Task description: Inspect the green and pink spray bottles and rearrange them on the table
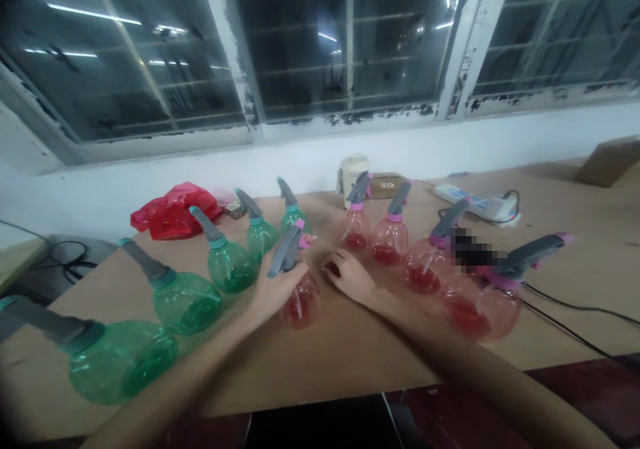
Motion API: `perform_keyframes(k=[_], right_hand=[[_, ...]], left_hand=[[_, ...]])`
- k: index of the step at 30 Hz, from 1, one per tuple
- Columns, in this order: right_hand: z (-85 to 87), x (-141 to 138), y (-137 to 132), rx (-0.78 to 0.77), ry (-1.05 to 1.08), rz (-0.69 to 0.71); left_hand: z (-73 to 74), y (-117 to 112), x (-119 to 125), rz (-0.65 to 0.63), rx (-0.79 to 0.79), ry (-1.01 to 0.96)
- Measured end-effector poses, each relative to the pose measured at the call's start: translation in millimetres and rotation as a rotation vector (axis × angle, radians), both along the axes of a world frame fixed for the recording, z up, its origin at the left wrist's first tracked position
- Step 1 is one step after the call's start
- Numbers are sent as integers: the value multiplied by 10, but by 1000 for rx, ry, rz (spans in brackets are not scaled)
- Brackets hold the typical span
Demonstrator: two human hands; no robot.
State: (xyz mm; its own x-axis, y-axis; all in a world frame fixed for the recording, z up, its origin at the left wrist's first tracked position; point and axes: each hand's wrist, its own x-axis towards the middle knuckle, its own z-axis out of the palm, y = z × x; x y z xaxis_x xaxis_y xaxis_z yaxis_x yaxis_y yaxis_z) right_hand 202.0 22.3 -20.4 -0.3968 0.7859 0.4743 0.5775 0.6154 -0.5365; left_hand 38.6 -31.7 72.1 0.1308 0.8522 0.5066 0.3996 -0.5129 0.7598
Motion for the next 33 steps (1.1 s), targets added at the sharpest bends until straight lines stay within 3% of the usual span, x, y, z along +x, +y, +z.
perform_keyframes(k=[8, 13, 18, 23, 28, 33], right_hand=[[-68, 6, -4, 60, -125, 19], [-93, 35, 22, 36, -98, 4], [-115, 81, 60, 14, -68, 32], [-111, 112, 64, 20, -73, 37], [-75, 129, 52, 23, -73, 35], [-73, 140, 57, 9, -59, 3]], left_hand=[[-29, 15, -33, 6, -6, -53], [50, -52, -108, 9, -65, -139], [98, 41, -210, -51, -312, -541], [-39, 188, -203, -115, -564, -897], [-174, 189, -136, -161, -669, -915], [-149, 141, -145, -169, -616, -854]])
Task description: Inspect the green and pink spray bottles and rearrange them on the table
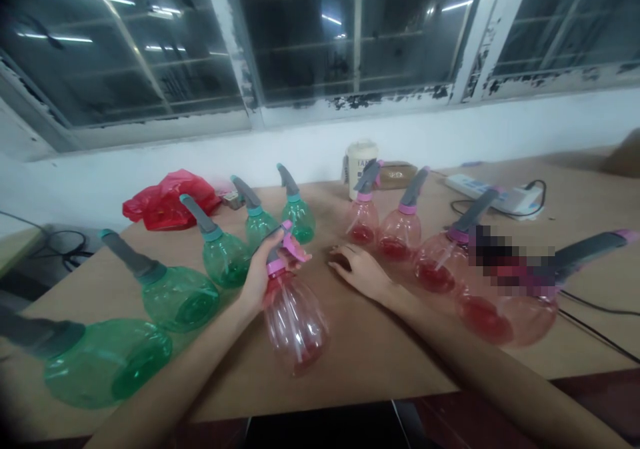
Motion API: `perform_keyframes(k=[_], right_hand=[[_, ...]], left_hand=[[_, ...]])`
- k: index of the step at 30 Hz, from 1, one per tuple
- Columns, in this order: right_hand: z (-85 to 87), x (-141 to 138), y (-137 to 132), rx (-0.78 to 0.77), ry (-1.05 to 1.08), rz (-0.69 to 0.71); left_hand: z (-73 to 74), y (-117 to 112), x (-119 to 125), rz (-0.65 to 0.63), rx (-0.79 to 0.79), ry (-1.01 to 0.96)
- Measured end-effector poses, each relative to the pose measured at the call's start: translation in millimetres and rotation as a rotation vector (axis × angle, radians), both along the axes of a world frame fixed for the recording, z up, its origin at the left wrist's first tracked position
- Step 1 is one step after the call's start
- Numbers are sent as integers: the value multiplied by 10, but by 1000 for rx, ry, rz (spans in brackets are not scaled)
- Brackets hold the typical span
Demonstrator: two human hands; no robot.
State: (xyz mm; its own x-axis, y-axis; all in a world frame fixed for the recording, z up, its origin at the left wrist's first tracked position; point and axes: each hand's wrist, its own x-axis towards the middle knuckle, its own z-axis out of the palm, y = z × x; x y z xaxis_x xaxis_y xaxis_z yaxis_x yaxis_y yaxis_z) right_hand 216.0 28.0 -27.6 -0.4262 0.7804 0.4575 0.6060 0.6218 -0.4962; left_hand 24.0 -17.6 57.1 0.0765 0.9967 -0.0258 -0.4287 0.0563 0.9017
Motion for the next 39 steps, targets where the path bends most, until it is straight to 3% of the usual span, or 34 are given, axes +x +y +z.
perform_keyframes(k=[7, 10, 18, 26, 39], right_hand=[[-4, 14, 19, 2, 16, -4], [6, 17, 17, 6, 15, -12], [22, 19, 12, 13, 33, 9], [-7, 36, 37, 15, 41, 12], [-12, 110, 43, -27, 80, -19]], left_hand=[[121, -118, -8, 21, 168, 142], [116, -84, -12, 49, 112, 99], [-125, -6, 11, -166, -162, -149], [-368, -8, -30, -206, -276, -172], [-123, -42, -79, -80, -87, -82]])
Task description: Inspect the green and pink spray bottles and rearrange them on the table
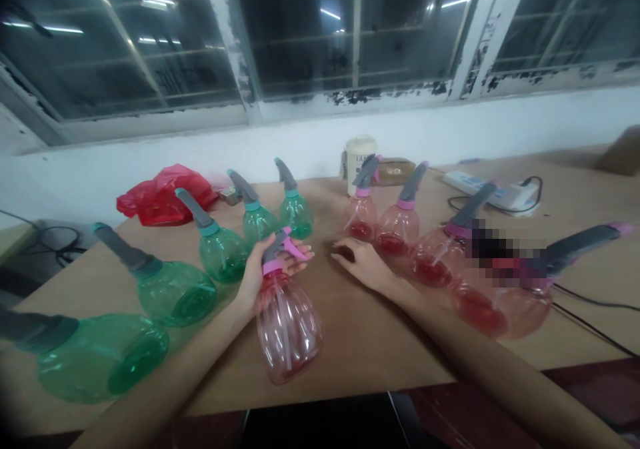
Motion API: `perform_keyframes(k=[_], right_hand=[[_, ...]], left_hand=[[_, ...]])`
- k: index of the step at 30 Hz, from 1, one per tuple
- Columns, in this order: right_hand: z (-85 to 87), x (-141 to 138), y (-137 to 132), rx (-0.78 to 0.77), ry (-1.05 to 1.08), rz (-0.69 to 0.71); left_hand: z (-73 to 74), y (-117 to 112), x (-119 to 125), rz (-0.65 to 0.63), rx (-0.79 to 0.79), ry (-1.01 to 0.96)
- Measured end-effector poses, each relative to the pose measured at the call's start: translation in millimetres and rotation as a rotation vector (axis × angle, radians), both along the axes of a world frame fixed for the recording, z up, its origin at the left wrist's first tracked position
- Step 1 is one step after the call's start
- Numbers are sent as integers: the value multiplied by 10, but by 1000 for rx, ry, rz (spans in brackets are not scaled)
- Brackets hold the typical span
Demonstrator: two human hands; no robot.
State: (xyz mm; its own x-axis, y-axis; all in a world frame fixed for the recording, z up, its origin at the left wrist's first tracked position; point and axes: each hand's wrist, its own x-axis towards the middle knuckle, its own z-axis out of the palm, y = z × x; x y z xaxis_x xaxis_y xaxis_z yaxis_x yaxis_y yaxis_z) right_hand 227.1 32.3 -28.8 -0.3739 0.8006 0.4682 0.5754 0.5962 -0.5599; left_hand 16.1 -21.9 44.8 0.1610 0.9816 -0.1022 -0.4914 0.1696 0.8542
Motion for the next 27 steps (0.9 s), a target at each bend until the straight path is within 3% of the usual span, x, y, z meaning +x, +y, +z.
perform_keyframes(k=[11, 17, 20, 27], right_hand=[[27, 7, -19, -24, 15, -30], [37, -4, -36, -23, 25, -27], [47, -5, -43, -17, 21, -30], [128, 36, -54, -25, 62, -33]], left_hand=[[57, -70, 9, 51, 57, 114], [136, -133, 5, -46, 172, 133], [109, -85, -13, -107, 137, 79], [30, -23, -27, -107, 48, 17]])
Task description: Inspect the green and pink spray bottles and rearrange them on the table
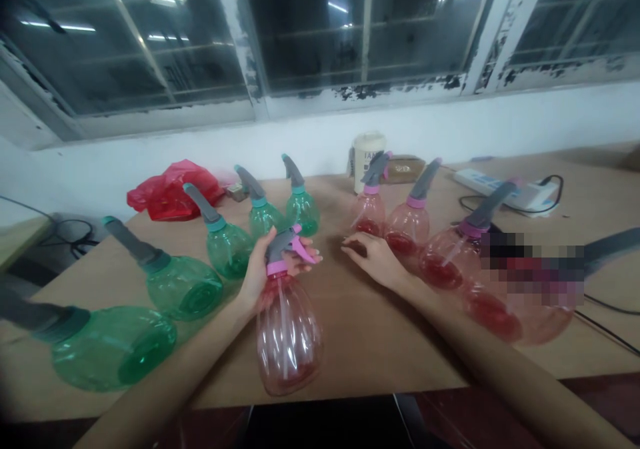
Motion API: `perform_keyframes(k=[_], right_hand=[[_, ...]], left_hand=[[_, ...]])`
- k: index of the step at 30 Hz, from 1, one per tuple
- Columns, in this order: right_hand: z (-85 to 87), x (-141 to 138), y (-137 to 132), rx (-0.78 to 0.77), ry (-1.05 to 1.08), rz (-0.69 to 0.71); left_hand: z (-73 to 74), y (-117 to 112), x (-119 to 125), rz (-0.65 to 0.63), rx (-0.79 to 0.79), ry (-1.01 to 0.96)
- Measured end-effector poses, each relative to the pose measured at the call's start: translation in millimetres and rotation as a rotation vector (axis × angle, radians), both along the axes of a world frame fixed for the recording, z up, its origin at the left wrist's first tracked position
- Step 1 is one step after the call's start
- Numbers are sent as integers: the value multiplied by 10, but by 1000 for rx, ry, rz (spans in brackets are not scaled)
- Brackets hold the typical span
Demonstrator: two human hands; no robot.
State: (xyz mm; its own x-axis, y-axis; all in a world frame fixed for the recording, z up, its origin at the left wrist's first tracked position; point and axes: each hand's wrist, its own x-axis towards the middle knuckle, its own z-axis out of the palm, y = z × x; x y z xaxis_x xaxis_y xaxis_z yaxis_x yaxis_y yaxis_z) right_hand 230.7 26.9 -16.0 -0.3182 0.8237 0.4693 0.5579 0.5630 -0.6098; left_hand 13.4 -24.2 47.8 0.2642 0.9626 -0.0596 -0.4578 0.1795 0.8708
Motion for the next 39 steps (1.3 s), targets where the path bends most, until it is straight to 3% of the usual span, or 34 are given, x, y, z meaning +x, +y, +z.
perform_keyframes(k=[15, 28, 39], right_hand=[[-65, -4, 14, 30, -61, 22], [-182, -143, -126, 92, -277, 63], [-213, -157, -136, 148, -351, 56]], left_hand=[[-14, -20, 22, -20, -41, -7], [-1, -5, 9, 0, -26, -13], [50, -167, 83, 18, 43, 21]])
